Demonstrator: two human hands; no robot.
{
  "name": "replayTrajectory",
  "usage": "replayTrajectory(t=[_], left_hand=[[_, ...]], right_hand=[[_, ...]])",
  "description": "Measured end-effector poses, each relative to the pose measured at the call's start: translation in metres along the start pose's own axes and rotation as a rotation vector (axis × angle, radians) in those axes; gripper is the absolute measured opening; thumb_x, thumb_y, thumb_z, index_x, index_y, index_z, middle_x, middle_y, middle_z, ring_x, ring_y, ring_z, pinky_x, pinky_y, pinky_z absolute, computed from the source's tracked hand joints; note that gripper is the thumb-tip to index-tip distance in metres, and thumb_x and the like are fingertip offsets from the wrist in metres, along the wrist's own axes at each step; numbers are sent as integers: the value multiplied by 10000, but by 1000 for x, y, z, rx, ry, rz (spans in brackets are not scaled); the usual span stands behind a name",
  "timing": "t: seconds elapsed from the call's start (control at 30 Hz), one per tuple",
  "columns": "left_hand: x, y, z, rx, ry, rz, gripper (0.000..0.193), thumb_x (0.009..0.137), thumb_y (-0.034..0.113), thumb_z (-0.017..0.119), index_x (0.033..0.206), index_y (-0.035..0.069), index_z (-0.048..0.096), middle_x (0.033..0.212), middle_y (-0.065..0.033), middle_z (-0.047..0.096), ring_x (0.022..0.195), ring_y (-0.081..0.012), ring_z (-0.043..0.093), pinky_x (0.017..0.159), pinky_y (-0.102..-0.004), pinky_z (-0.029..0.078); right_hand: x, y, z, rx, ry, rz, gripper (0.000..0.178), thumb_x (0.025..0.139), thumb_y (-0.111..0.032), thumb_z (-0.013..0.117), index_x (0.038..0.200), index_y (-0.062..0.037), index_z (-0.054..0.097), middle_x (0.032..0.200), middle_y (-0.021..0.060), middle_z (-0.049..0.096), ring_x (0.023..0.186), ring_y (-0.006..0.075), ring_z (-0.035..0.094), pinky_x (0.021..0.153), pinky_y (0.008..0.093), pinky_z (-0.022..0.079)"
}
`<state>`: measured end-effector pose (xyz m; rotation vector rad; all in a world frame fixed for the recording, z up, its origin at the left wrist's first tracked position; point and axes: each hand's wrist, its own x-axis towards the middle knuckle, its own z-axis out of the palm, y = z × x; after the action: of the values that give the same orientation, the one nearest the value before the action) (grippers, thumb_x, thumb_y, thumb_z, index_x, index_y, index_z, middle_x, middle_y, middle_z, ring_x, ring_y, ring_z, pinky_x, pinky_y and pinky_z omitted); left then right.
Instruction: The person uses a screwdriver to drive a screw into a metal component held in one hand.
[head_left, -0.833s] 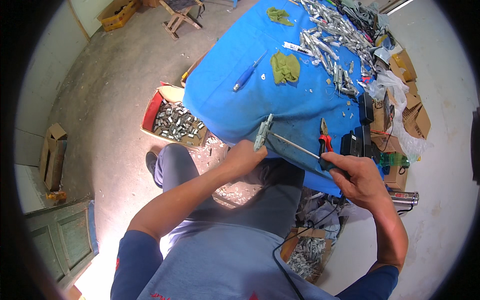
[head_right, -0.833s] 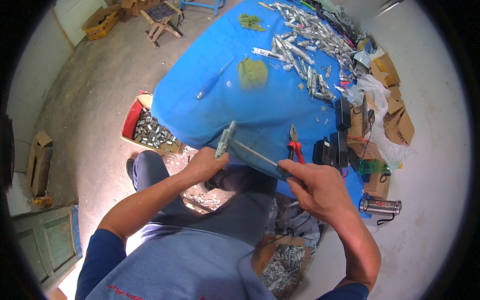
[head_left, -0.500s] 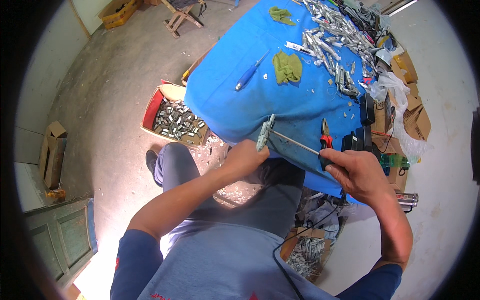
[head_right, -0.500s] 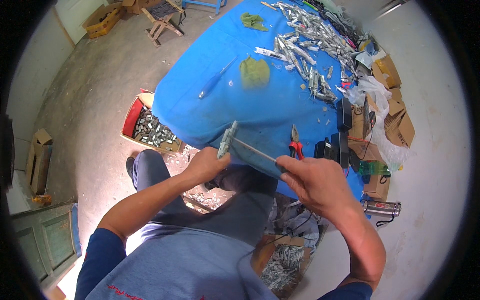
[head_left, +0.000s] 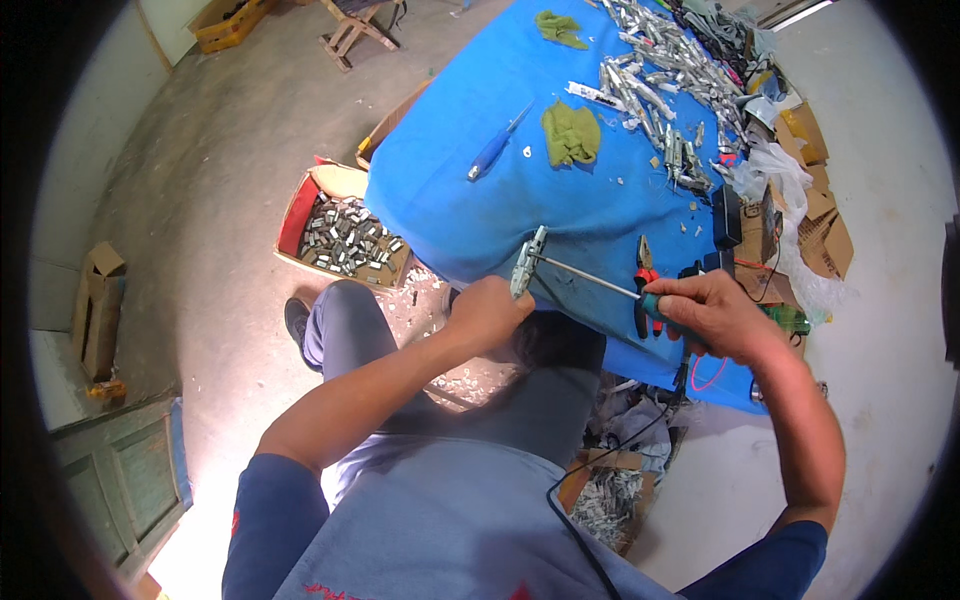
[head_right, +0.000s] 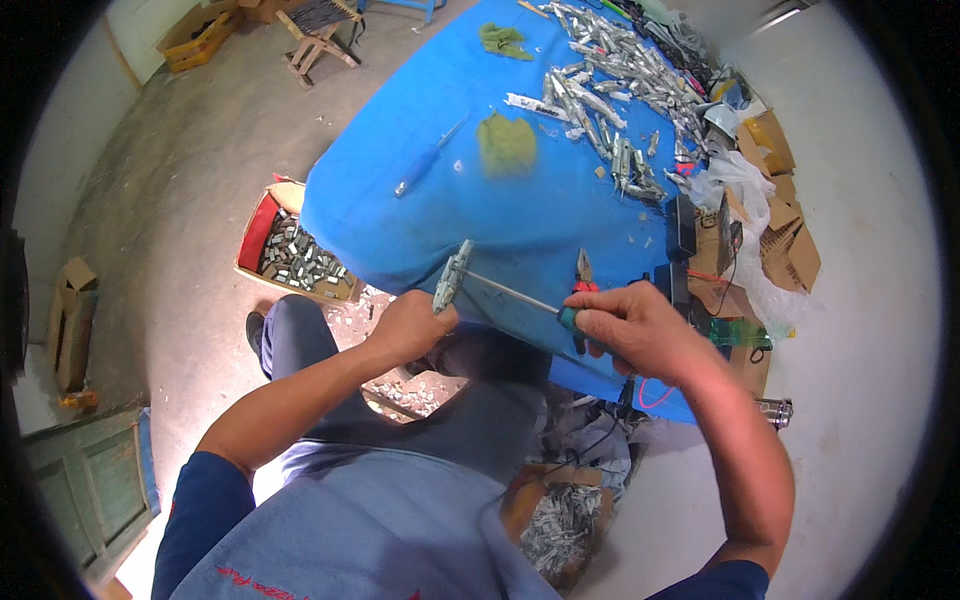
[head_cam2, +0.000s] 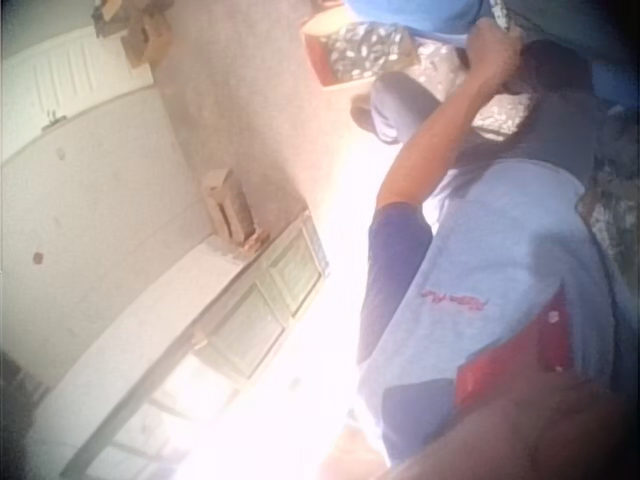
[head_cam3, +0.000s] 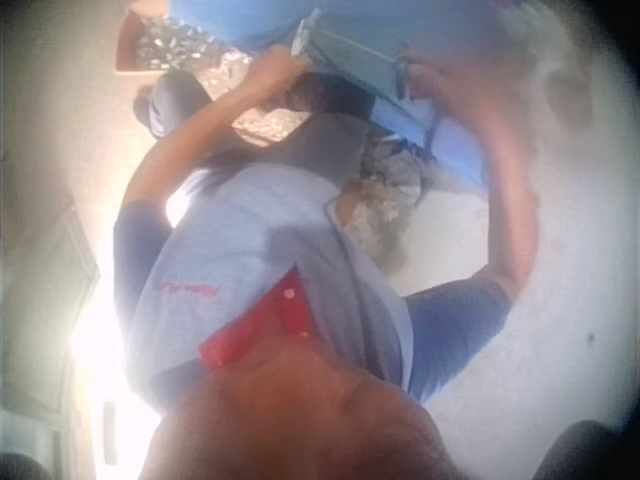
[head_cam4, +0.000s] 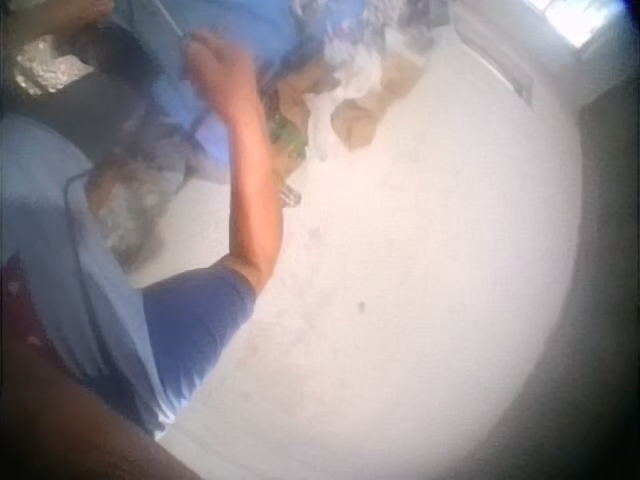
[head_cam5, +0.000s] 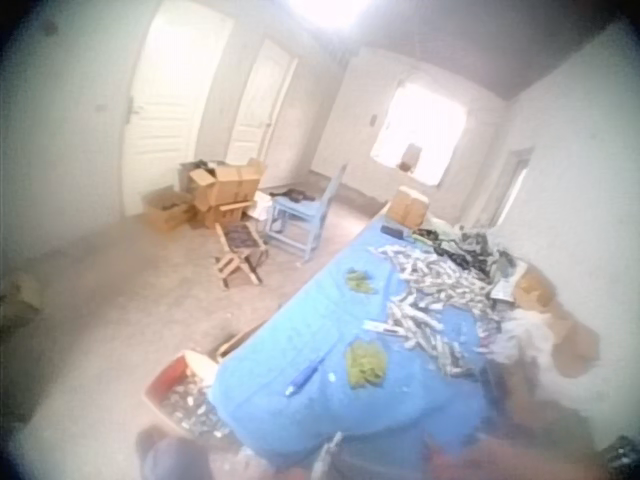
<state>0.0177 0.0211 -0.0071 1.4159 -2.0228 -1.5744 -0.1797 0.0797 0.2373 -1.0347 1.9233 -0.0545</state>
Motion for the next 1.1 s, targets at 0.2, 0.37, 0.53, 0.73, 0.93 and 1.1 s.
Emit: replayTrajectory(t=[0.2,0.37,0.53,0.73,0.93,1.1], left_hand=[[1,4,-7,-11,-66,14,464,822,367,605,780,-89,679,785,-308,656,814,-459,669,745,-504,516],[-2,8,-17,37,-90,-19,467,810,379,609,807,-81,686,820,-303,666,834,-457,668,769,-502,513],[0,11,-20,73,-95,-22,463,812,385,603,822,-70,692,829,-305,666,840,-462,666,774,-507,509],[1,9,-18,73,-91,-4,489,820,408,588,818,-69,692,827,-302,667,840,-461,665,780,-508,510],[2,5,-16,84,-92,-18,484,827,406,585,801,-66,686,808,-290,670,825,-451,669,781,-506,516],[2,8,-16,62,-88,-11,475,826,396,580,746,-64,665,746,-265,656,757,-431,658,734,-493,507]], right_hand=[[-5,40,33,-419,326,-600,291,915,-200,642,1181,-92,686,748,157,670,628,325,644,603,384,498],[-21,19,19,-595,279,-519,264,872,-108,701,1135,-82,708,800,169,680,677,302,651,651,342,510],[-17,23,21,-572,308,-574,235,887,-178,673,1116,-129,704,788,170,665,732,362,641,663,415,505],[-15,18,25,-565,305,-522,220,901,-204,643,1107,-148,698,788,178,654,766,397,629,666,447,501],[-22,7,26,-540,306,-466,222,901,-198,635,1105,-133,694,780,185,648,755,394,629,657,444,496],[-18,15,23,-519,323,-482,217,891,-192,644,1094,-132,694,777,179,647,741,390,627,643,446,488]])
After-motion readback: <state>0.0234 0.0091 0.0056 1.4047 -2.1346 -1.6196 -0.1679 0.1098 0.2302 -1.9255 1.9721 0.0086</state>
